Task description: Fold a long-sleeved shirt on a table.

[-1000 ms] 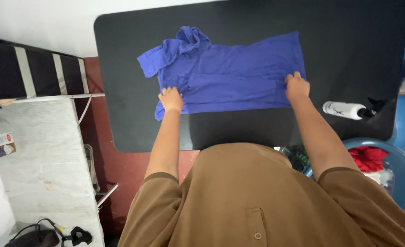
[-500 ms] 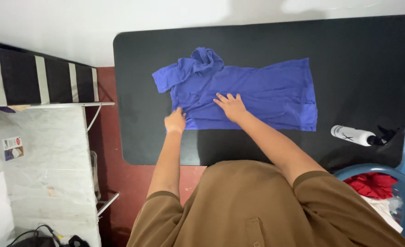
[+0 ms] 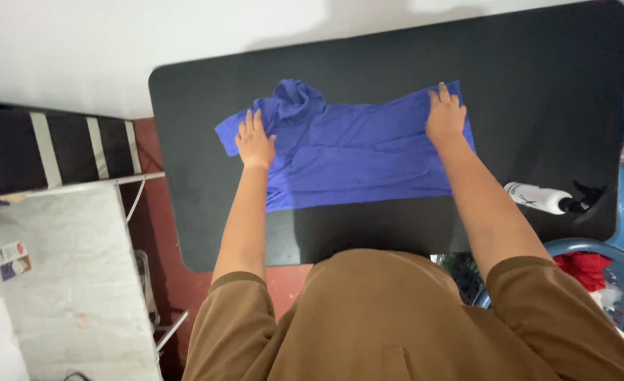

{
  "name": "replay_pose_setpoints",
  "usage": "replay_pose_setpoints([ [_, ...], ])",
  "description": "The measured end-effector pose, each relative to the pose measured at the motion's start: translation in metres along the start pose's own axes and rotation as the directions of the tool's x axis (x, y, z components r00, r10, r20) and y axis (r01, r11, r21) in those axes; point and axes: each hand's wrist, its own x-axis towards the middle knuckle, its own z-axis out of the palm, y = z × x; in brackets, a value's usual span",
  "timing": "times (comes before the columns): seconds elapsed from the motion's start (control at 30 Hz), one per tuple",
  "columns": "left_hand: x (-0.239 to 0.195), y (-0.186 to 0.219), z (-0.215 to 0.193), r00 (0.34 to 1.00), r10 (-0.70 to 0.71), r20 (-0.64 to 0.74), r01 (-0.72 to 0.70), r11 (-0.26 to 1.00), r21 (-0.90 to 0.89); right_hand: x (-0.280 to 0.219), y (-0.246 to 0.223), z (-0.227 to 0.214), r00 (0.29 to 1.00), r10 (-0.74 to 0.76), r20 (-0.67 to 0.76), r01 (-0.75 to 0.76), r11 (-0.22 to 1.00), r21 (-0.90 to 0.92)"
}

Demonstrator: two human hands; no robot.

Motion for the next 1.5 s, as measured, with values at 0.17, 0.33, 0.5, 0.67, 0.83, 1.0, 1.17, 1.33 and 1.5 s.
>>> replay_pose_setpoints([
  [0.17, 0.021, 0.036, 0.006, 0.985, 0.036, 0.171, 0.011, 0.964, -0.265, 0.007, 0.011, -0.002, 0.990, -0.024, 0.138, 0.027, 0.999, -0.021],
  [0.33, 0.059, 0.030, 0.094, 0.956, -0.275, 0.105, 0.294, 0.913, -0.284, 0.004, 0.012, 0.015, 0.998, -0.001, 0.065, 0.001, 1.000, 0.008],
  [0.5, 0.145, -0.069, 0.135, 0.864, -0.426, -0.268, 0.163, 0.740, -0.653, 0.013, 0.041, 0.048, 0.999, 0.043, -0.033, -0.041, 0.997, 0.064],
  [0.67, 0.119, -0.107, 0.004, 0.851, -0.085, -0.519, -0.247, 0.806, -0.538, 0.014, 0.045, 0.004, 0.979, 0.048, -0.200, -0.058, 0.997, -0.044],
  [0.83, 0.063, -0.121, -0.108, 0.981, -0.163, -0.103, -0.169, -0.468, -0.867, 0.004, 0.069, -0.025, 0.891, -0.131, -0.436, 0.208, 0.969, 0.134],
  [1.0, -0.060, -0.139, -0.127, 0.980, -0.029, -0.195, -0.141, 0.587, -0.797, -0.066, 0.090, -0.032, 0.896, -0.145, -0.421, 0.184, 0.982, 0.053],
  [1.17, -0.153, -0.117, -0.078, 0.947, 0.060, 0.316, 0.058, 0.934, -0.351, -0.138, 0.106, 0.044, 0.945, -0.134, -0.299, 0.124, 0.991, -0.051],
  [1.33, -0.132, -0.101, 0.047, 0.850, -0.019, 0.526, 0.118, 0.981, -0.154, -0.154, 0.085, 0.068, 0.992, -0.029, -0.124, 0.027, 0.999, -0.023],
  [1.5, -0.059, -0.029, 0.031, 0.981, -0.193, 0.008, 0.193, 0.978, -0.079, -0.110, 0.067, 0.045, 0.983, 0.048, -0.175, -0.035, 0.996, 0.080],
])
